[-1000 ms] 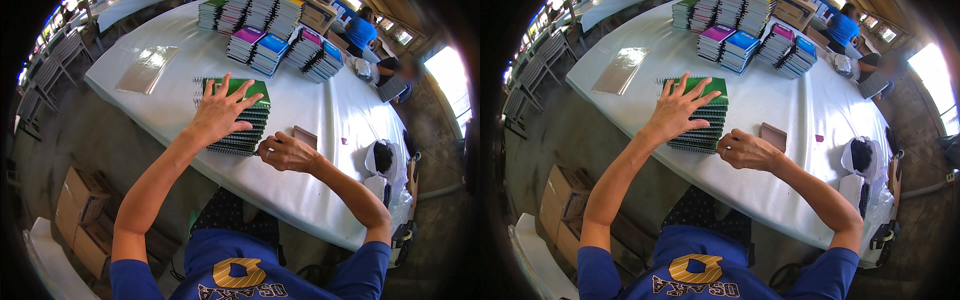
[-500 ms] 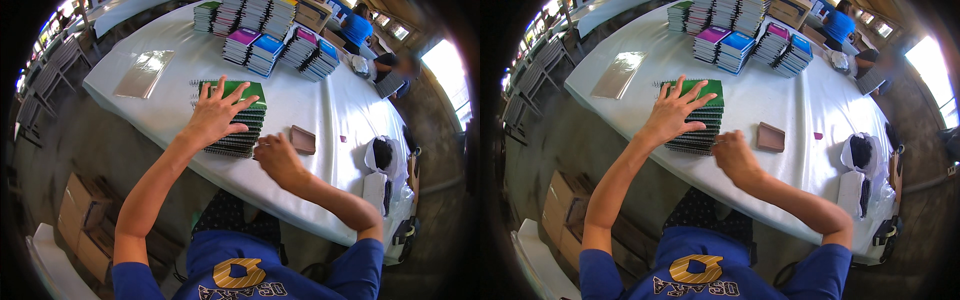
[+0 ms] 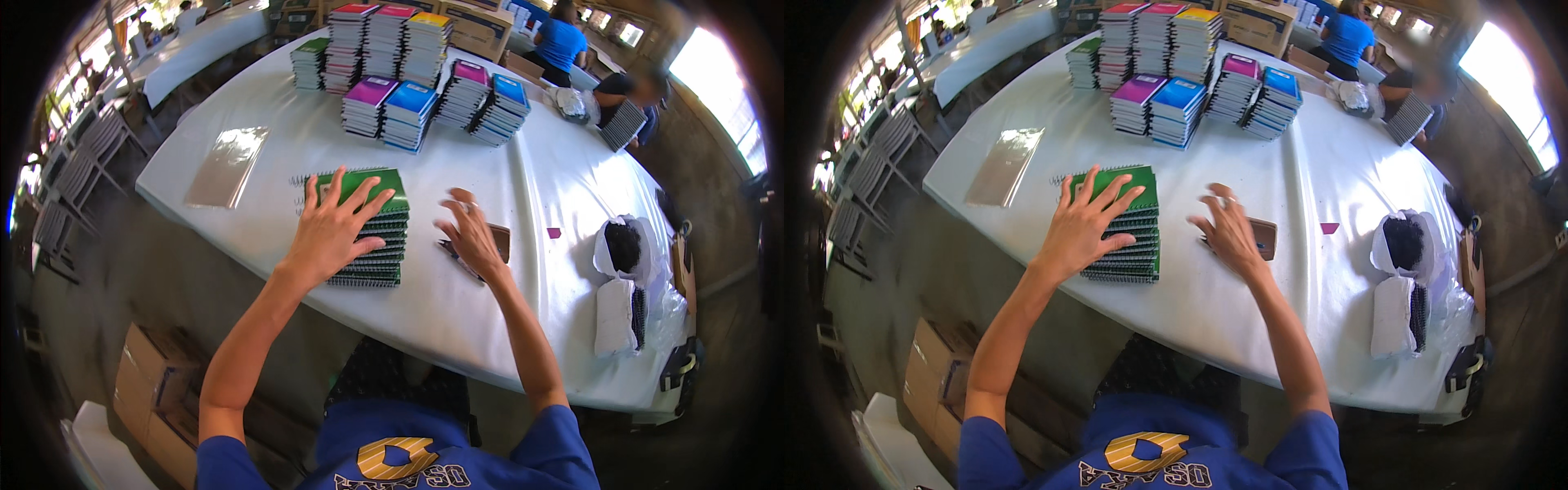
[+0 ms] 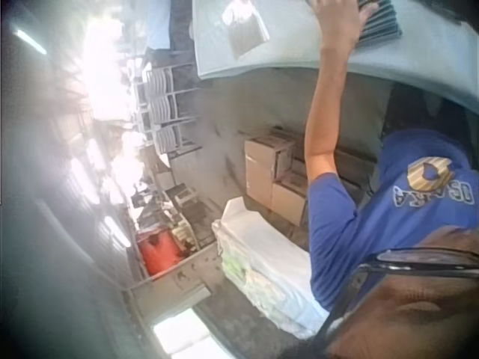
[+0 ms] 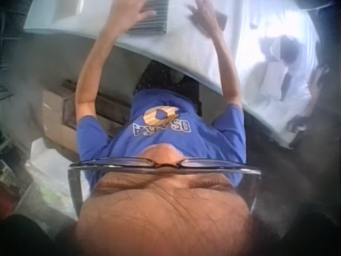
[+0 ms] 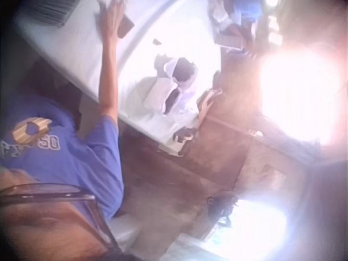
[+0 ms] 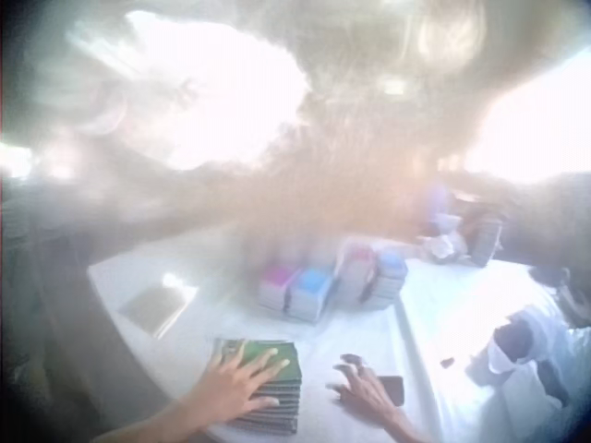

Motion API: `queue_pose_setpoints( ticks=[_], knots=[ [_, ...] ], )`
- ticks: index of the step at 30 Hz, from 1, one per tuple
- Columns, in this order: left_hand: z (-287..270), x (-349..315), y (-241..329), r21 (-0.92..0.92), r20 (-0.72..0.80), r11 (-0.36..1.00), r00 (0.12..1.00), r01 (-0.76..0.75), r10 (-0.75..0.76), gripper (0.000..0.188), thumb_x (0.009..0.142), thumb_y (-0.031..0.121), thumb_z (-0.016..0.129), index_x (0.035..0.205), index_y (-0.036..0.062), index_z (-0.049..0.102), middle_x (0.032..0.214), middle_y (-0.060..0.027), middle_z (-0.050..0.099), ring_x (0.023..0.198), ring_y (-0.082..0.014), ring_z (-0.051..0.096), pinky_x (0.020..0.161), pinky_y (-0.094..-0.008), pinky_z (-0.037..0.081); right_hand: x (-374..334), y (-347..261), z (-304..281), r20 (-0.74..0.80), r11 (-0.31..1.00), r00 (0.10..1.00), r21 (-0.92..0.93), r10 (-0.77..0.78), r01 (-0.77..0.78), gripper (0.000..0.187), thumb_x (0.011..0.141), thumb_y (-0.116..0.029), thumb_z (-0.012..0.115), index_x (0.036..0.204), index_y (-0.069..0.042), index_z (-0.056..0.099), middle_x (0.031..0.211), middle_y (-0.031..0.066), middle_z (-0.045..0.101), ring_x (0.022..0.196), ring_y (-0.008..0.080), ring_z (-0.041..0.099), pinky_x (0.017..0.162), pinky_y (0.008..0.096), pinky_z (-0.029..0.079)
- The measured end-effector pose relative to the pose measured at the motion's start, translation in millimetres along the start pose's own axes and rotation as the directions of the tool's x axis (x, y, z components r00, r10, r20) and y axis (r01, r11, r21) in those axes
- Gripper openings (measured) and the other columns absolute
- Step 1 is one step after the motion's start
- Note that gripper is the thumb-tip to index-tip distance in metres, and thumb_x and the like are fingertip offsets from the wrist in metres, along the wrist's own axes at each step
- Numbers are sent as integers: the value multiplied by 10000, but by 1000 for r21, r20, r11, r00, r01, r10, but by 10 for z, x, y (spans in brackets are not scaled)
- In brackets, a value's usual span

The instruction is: The person unpackages a bundle of plastic spiral spines and then uses a pair of snips to trim the ends of the spines on a stack of notebooks.

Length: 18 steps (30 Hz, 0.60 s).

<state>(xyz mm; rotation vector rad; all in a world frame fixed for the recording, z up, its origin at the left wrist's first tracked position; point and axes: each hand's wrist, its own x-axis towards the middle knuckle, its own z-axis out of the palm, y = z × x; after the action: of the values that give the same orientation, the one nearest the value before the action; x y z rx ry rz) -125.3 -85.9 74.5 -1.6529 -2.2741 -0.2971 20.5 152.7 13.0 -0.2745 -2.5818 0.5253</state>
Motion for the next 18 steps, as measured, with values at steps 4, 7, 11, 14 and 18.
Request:
queue_pose_setpoints(
  ticks=[4, 7, 11, 14, 18],
  knots=[
    [-130, -70, 198, 11, -96, 995, 991, 99, -97, 821, 814, 458, 672, 1510, 223, 305, 1561, -86, 270, 1425, -403, 227, 1121, -610, 189, 705, 42, 542, 465, 513, 885, 750, 39, -417, 876, 958, -693, 218, 1151, 57, 628, 993, 174, 694, 1007, 307, 635, 970, 380, 461],
    [-105, -397, 482, -510, -290, 833, 868, 215, -402, 817, 907, 314, 647, 1529, 59, 183, 1574, -207, 171, 1440, -402, 197, 1137, -560, 202, 1032, 80, 820, 605, 350, 789, 719, 108, -600, 907, 931, -730, 215, 1209, 42, 601, 1087, 166, 667, 1055, 286, 614, 992, 380, 455],
    [151, -1014, 818, -975, 157, -19, 628, 222, -763, 773, 982, 310, 563, 1514, -32, 118, 1564, -238, 158, 1440, -328, 226, 1171, -454, 179, 1314, 94, 1019, 735, 246, 666, 675, -132, -696, 913, 876, -782, 273, 1343, -32, 503, 1308, 142, 554, 1163, 237, 541, 1014, 398, 439],
    [436, -1161, 758, -733, 632, -655, 545, 187, -552, 760, 1003, 397, 500, 1511, -23, 122, 1555, -166, 237, 1407, -292, 308, 1152, -418, 237, 1198, 18, 992, 802, 217, 550, 594, -232, -775, 909, 856, -793, 304, 1411, -86, 444, 1395, 111, 490, 1227, 224, 484, 1045, 419, 402],
    [506, -1055, 421, -747, 616, -613, 613, 257, -494, 799, 979, 550, 440, 1517, 28, 163, 1451, -143, 387, 1306, -255, 414, 1112, -415, 285, 738, -111, 662, 788, 185, 604, 615, -118, -766, 882, 872, -771, 307, 1451, -113, 405, 1424, 77, 471, 1283, 208, 430, 1099, 411, 330]
  ],
)
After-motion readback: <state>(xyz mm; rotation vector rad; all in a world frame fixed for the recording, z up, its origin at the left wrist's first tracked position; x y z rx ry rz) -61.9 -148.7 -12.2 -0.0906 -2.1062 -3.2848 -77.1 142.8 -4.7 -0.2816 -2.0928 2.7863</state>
